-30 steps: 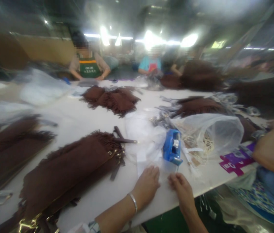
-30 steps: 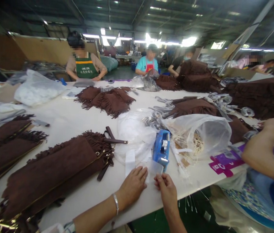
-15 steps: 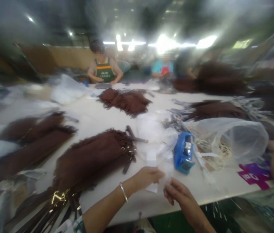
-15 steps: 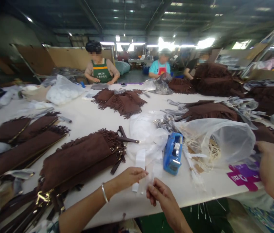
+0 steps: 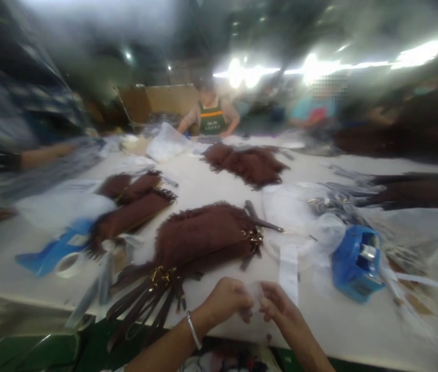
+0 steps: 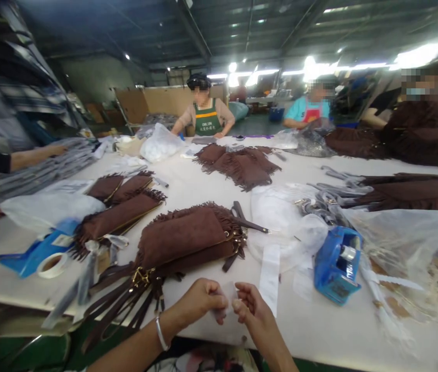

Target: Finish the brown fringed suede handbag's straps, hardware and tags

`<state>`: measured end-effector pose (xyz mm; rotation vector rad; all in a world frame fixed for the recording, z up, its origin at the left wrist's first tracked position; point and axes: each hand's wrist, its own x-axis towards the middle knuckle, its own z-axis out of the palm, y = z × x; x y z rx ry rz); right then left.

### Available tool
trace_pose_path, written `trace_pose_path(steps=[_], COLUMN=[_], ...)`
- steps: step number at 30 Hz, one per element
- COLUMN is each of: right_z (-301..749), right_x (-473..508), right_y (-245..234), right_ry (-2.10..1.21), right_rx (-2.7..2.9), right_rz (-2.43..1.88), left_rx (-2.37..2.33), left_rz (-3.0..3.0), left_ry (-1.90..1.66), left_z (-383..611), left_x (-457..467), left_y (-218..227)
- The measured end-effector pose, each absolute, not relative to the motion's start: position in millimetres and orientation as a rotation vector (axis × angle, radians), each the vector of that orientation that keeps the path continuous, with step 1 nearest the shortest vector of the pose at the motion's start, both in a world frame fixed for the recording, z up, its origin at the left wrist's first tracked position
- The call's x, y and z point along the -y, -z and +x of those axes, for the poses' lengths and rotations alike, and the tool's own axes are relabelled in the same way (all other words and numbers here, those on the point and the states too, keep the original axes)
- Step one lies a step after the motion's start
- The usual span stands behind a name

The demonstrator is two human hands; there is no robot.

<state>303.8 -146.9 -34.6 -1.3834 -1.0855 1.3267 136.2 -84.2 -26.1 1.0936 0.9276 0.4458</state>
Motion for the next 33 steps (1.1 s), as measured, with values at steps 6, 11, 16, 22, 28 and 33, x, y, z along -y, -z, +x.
trace_pose_path(steps=[6,11,16,22,28,33], right_z=[257.3,218.8,182.8,143.1,105.9,85.3], right_x=[148.3,150.1,141.0,116.7,82.8,65.6], right_y=[42.4,44.3,43.7,34.8,24.5,28.7], right_ry=[-1.321,-1.23,-1.184,-1.197,-1.115,-1.08], right_rx=[1.156,1.407,1.664,1.751,1.603,1.687], right_rz=[-1.453,-1.603,-1.568,-1.553,-1.558,-1.586], left_rx=[-1.057,-1.041,-1.013,-1.056,-1.38,-1.451], left_rz=[1.13,1.016,0.877,0.826,1.052,1.128], left_ry=[-0.555,-0.535,-0.733,-0.76,-0.896,-0.943], left_z=[91.9,49.3,10.4,-24.3,-58.6,-74.0], left_x=[114.9,137.9,143.9,145.6,151.4,149.9], left_y=[39.6,65.8,70.9,61.3,43.1,29.2])
